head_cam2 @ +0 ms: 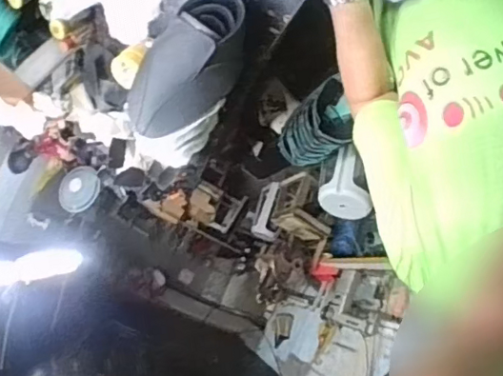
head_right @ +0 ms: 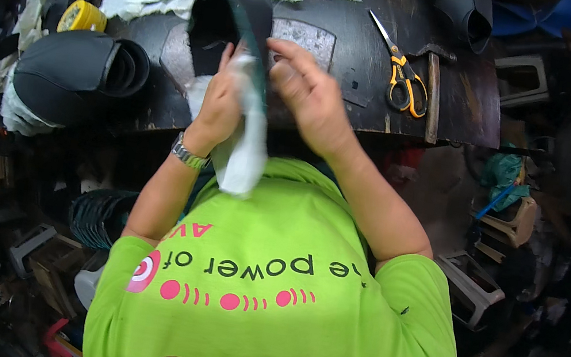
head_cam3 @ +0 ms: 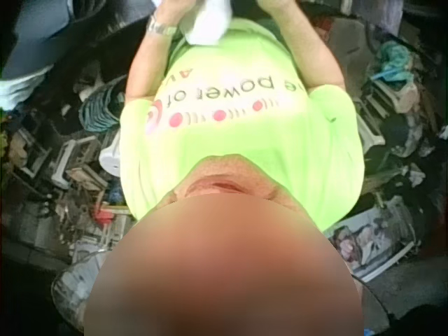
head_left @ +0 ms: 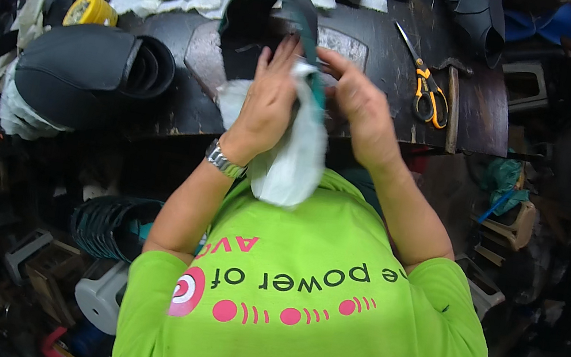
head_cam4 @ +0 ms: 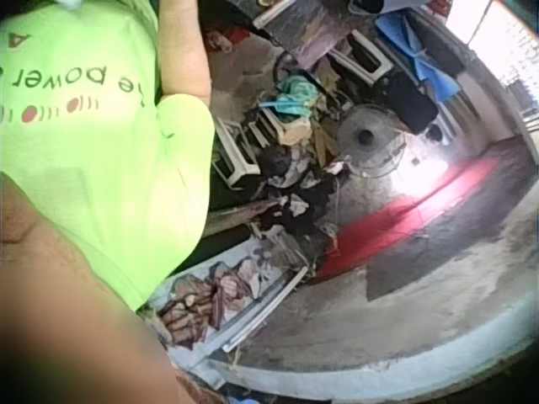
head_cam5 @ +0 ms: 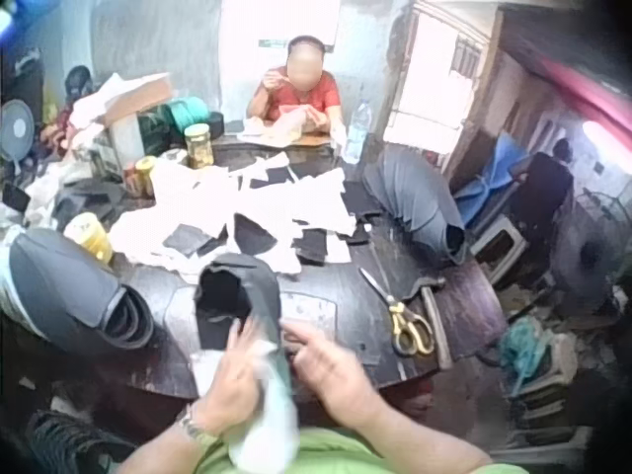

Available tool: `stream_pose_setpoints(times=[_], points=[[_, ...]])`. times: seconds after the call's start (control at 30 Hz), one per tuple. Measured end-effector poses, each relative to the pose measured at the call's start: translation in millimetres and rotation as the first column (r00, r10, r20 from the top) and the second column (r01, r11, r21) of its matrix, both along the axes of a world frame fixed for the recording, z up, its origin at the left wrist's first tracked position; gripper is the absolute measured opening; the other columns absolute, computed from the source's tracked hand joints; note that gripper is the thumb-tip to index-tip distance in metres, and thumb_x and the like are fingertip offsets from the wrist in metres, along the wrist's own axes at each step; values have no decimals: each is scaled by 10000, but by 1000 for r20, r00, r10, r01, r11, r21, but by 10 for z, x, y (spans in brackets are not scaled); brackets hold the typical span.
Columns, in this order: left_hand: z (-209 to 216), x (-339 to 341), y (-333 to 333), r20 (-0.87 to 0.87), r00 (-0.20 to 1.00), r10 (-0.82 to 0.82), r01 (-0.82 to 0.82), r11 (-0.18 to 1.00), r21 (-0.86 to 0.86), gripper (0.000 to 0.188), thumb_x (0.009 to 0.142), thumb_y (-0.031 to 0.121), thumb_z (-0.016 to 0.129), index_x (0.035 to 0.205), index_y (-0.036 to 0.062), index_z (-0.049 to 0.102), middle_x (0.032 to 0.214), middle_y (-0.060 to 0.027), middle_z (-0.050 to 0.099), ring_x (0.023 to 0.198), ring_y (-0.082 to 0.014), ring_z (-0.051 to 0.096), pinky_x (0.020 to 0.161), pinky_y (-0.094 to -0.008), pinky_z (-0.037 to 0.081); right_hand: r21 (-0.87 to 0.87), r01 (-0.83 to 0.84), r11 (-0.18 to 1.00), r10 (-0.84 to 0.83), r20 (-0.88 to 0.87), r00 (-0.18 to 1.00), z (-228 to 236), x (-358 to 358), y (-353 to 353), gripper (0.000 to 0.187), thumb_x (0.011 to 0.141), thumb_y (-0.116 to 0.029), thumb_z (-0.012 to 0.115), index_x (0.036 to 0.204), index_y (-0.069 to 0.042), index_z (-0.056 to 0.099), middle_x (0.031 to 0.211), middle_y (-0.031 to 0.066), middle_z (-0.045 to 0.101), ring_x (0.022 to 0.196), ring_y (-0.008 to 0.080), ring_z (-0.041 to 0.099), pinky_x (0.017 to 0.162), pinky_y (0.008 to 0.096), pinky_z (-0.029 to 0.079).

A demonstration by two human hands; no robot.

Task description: The person repeatedly assembles a helmet by inserting white padding into the interior, tucking black fabric around the rim, and trimming excess material with scissors. The person then places a black outer shell over the padded interior and repeats the process on another helmet.

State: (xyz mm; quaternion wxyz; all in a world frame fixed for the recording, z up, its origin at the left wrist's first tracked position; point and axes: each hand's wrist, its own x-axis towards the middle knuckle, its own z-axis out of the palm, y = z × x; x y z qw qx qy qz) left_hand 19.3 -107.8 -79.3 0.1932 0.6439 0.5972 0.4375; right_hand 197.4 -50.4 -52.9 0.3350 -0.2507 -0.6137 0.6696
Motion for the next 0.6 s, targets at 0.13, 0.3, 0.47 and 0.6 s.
stream_pose_setpoints(times=[0.13, 0.3, 0.47, 0.6], points=[[279, -55, -353, 996, 65, -68, 17, 998, 67, 557, 1076, 321, 423, 1512, -25, 430, 1532, -241, 461, 1487, -336, 373, 1226, -489, 269, 800, -45, 599, -133, 154, 979, 23, -335, -271, 671, 922, -459, 724, 1501, -173, 541, 1645, 225, 316, 1512, 421, 306, 1171, 492, 339], [330, -155, -538, 960, -173, -218, 53, 972, 231, 595, 1075, 364, 416, 1532, -17, 399, 1558, -228, 431, 1500, -335, 350, 1238, -480, 252, 911, -131, 391, -182, 216, 959, 19, -632, -503, 655, 901, -547, 664, 1460, -216, 579, 1666, 139, 313, 1572, 328, 205, 1229, 623, 80], [366, -135, -566, 946, -219, -238, 36, 967, 252, 634, 1075, 407, 408, 1552, -9, 368, 1584, -216, 400, 1513, -335, 328, 1249, -470, 235, 943, -137, 303, -197, 202, 959, 34, -665, -575, 705, 883, -518, 701, 1490, -196, 543, 1666, 131, 319, 1575, 297, 211, 1240, 597, 13], [586, -18, -663, 972, -161, -171, -23, 985, 170, 666, 1075, 442, 402, 1568, -3, 344, 1604, -207, 375, 1523, -335, 310, 1258, -463, 222, 826, -62, 560, -88, 134, 987, 101, -580, -539, 770, 896, -467, 734, 1538, -134, 466, 1645, 192, 334, 1540, 360, 282, 1245, 535, 161]])
